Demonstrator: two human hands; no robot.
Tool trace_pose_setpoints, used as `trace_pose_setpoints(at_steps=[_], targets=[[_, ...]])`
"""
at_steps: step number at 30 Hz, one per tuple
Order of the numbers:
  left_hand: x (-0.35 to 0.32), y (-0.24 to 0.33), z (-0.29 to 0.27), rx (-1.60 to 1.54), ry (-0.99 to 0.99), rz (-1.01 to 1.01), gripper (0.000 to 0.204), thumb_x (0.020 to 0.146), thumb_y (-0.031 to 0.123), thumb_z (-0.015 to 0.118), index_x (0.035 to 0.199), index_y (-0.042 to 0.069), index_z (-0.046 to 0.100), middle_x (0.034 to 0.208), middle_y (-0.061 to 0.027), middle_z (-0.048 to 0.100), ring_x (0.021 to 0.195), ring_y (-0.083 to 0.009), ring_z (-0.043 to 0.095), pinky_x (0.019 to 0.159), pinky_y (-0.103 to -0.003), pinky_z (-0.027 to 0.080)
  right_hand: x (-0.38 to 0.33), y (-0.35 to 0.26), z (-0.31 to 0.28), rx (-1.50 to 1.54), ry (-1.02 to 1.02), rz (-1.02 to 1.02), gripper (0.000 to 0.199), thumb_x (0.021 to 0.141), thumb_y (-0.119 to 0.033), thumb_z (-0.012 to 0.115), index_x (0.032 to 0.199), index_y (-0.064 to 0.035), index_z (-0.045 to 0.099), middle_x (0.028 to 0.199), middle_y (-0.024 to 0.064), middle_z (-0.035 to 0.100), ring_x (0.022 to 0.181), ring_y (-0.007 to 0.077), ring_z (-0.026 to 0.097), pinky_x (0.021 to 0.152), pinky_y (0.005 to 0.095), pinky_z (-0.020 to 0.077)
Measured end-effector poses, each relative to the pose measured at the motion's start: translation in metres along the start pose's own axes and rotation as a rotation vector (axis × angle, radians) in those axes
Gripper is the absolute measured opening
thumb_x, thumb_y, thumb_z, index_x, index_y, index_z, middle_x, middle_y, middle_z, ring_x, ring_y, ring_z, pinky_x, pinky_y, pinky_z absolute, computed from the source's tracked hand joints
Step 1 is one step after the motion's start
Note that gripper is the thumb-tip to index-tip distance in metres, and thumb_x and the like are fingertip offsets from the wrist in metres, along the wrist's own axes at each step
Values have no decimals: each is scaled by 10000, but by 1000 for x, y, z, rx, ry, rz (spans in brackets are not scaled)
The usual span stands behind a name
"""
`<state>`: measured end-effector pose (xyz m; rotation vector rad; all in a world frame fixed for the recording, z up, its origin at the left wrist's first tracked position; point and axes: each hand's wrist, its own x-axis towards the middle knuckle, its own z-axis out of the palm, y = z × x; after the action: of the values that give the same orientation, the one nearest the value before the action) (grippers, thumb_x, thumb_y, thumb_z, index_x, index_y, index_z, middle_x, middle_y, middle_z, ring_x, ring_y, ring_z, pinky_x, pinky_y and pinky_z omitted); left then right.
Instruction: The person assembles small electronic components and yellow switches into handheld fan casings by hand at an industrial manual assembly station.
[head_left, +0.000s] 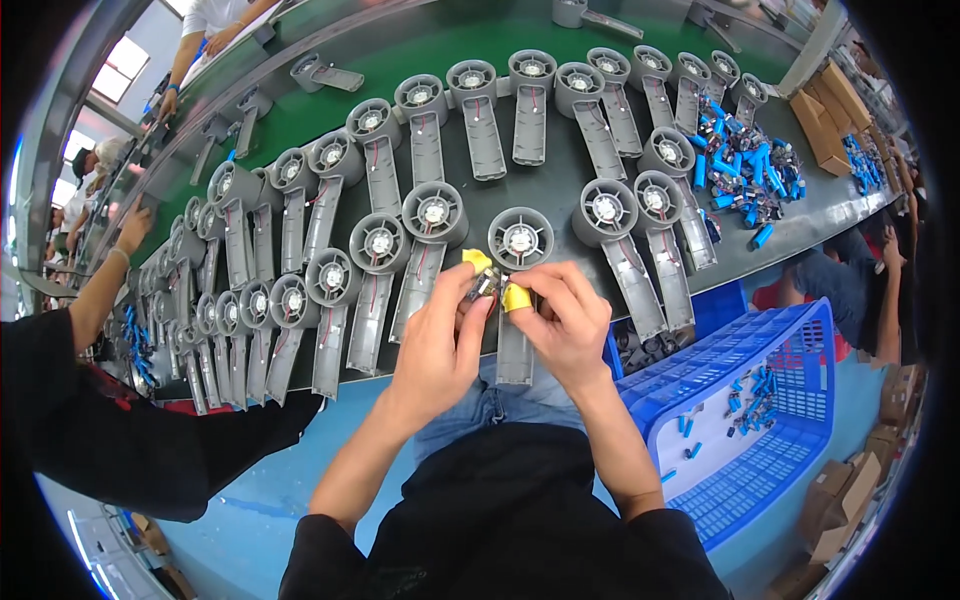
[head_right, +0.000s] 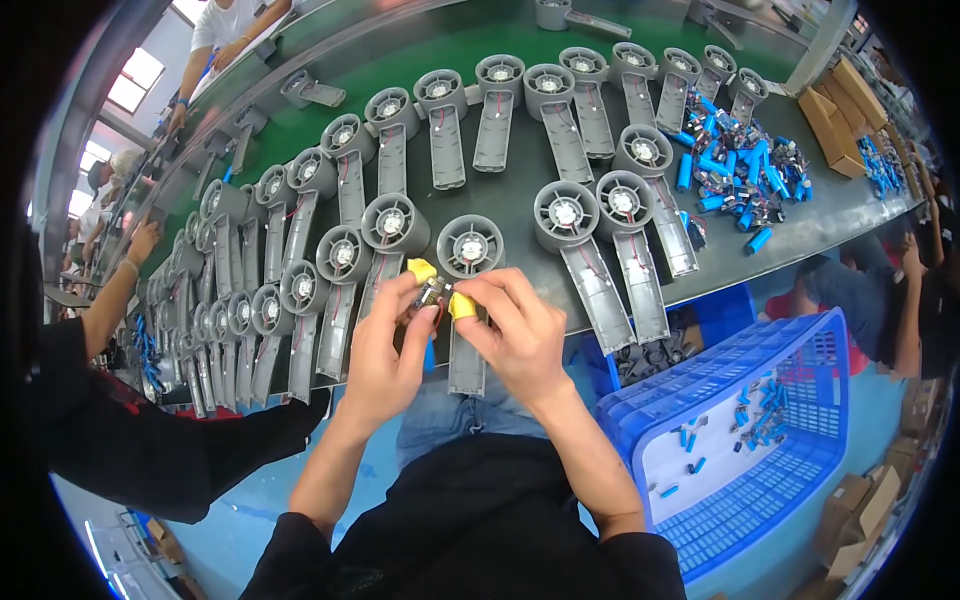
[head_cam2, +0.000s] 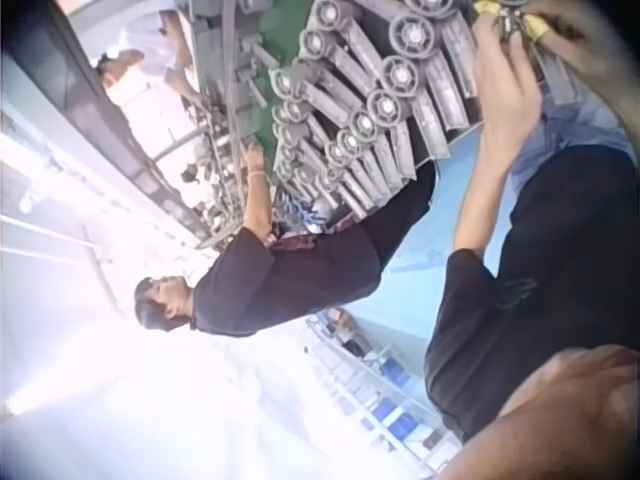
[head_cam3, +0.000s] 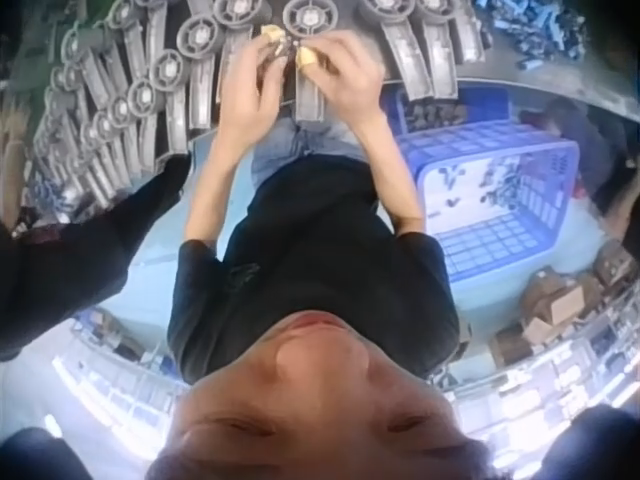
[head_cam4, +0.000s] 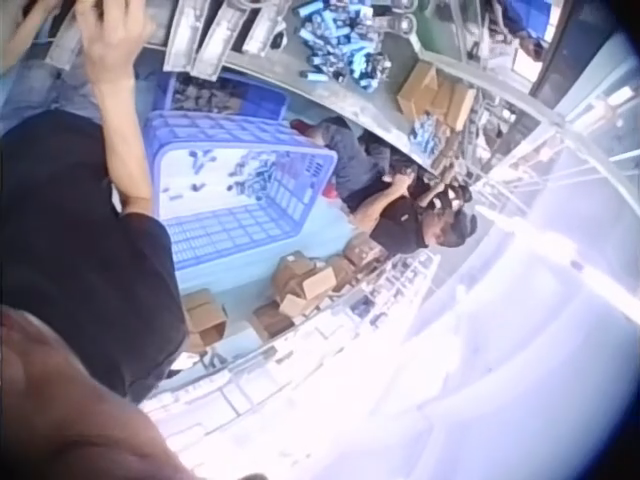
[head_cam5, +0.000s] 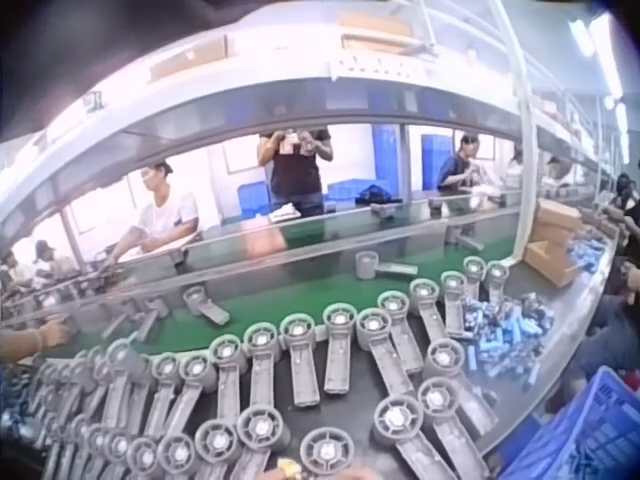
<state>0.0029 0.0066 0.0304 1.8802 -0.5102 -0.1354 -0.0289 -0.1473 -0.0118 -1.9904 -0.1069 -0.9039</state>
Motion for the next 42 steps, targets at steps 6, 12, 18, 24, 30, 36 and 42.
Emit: trace_pose_setpoints(at_steps=[6,12,18,24,30,36,42], targets=[[0,-12,2,214,94,235,224,884,-54,611,1107,-64,602,812,-138,658,670,-188,655,589,-288,498,1,3,1,-4,-13,-21,226,698,26,731,918,-7,690,864,52,632,491,64,479,439,228,381],[0,-9,4,243,116,234,202,863,-67,630,1065,-69,625,829,-145,667,687,-208,677,594,-292,520,0,0,0,16,-30,5,237,689,41,715,921,-1,688,867,57,622,500,72,470,455,232,380],[0,-14,8,262,167,333,199,840,-55,658,1038,-49,636,887,-165,680,703,-282,661,598,-342,523,-1,-11,1,134,-11,175,220,709,72,694,920,11,688,872,43,616,544,47,455,474,209,351],[-1,-15,12,353,174,384,199,818,-85,675,1015,-71,652,850,-175,686,683,-255,674,600,-313,525,-1,-19,2,177,11,315,177,743,80,678,907,13,689,867,31,612,574,37,452,488,196,331],[-3,-20,16,468,234,499,231,791,-95,690,1016,-59,653,878,-176,684,704,-285,668,608,-339,530,5,-27,-3,165,-22,364,171,747,68,668,908,15,687,846,41,618,600,67,475,529,214,374],[-5,-21,16,544,238,531,276,779,-83,677,1051,-74,631,939,-197,668,783,-314,669,689,-382,558,7,-25,-6,110,-80,396,198,723,-34,717,919,-20,696,849,53,639,596,138,517,556,270,446],[1,-16,8,503,135,530,281,776,-85,673,1052,-78,622,930,-180,652,778,-303,652,680,-376,544,10,-15,-7,110,-66,214,206,697,44,702,901,12,689,823,60,625,628,111,516,577,230,431]])
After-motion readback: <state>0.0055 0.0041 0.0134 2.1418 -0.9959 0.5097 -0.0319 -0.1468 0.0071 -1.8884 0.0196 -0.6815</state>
